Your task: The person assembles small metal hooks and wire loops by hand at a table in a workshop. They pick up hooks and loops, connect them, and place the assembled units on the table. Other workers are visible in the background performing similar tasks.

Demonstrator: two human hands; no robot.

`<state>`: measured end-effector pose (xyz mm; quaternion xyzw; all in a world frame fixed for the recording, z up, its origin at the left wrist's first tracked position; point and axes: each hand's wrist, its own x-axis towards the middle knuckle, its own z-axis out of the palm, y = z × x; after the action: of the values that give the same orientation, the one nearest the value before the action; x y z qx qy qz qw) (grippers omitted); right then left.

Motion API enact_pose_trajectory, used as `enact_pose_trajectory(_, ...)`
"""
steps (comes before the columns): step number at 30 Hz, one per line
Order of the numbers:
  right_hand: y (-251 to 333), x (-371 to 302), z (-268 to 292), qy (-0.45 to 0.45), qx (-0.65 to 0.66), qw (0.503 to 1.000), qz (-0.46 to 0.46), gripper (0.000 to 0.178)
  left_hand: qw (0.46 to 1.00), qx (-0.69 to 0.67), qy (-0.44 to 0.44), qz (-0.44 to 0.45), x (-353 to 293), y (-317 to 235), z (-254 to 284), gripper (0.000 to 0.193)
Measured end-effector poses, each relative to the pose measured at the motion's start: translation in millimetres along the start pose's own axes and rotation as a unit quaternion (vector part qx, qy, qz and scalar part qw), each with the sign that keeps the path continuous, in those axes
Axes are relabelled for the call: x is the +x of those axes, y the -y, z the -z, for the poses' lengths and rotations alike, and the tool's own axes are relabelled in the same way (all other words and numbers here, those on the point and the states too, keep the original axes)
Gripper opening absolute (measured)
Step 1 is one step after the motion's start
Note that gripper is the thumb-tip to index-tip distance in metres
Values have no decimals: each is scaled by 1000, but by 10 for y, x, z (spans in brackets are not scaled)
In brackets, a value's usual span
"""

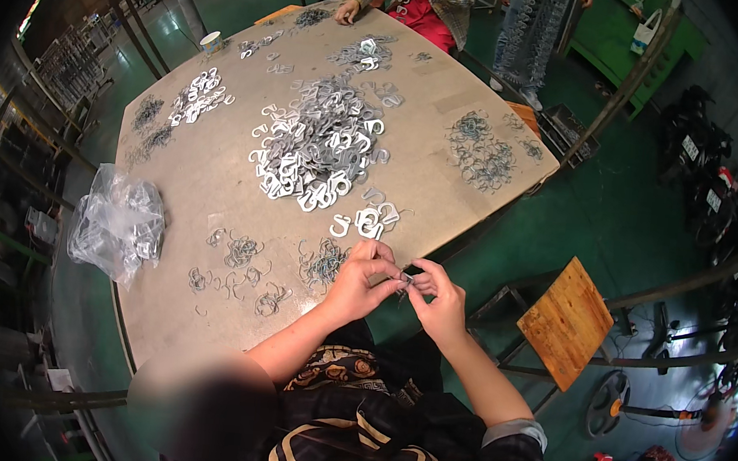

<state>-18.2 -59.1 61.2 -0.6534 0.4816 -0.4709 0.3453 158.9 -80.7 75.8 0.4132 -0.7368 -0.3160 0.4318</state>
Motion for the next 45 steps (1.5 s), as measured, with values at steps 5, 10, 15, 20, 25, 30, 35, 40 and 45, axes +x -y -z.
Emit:
enact_pose_trajectory(5,19,31,-12,37,18,999,14,40,995,-98,-12,-6,-58,68,-83,14)
enact_pose_trajectory(10,-434,279,36,19,43,998,45,31,991,-126,12,43,-248,92,-92,10)
enact_pose_trajectory(15,-575,707,-334,69,-260,950,156,41,997,-77,25,-7,-286,34,-103,9)
enact_pose_trajectory(20,-721,920,-632,118,-357,913,160,42,996,-88,25,-4,-370,70,-132,11)
enact_pose_trajectory(25,-699,997,-589,138,-383,892,198,28,996,-89,22,5,-410,122,-133,12)
enact_pose_trajectory(30,-748,943,-519,112,-388,890,211,27,996,-89,20,1,-404,155,-158,12)
enact_pose_trajectory(35,-905,969,-547,88,-402,873,264,22,996,-85,27,1,-400,159,-166,12)
enact_pose_trajectory(40,-915,1024,-591,-20,-274,924,264,15,996,-89,24,14,-412,166,-142,12)
enact_pose_trajectory(45,-673,1064,-530,-44,-215,955,202,13,996,-87,25,28,-420,185,-132,12)
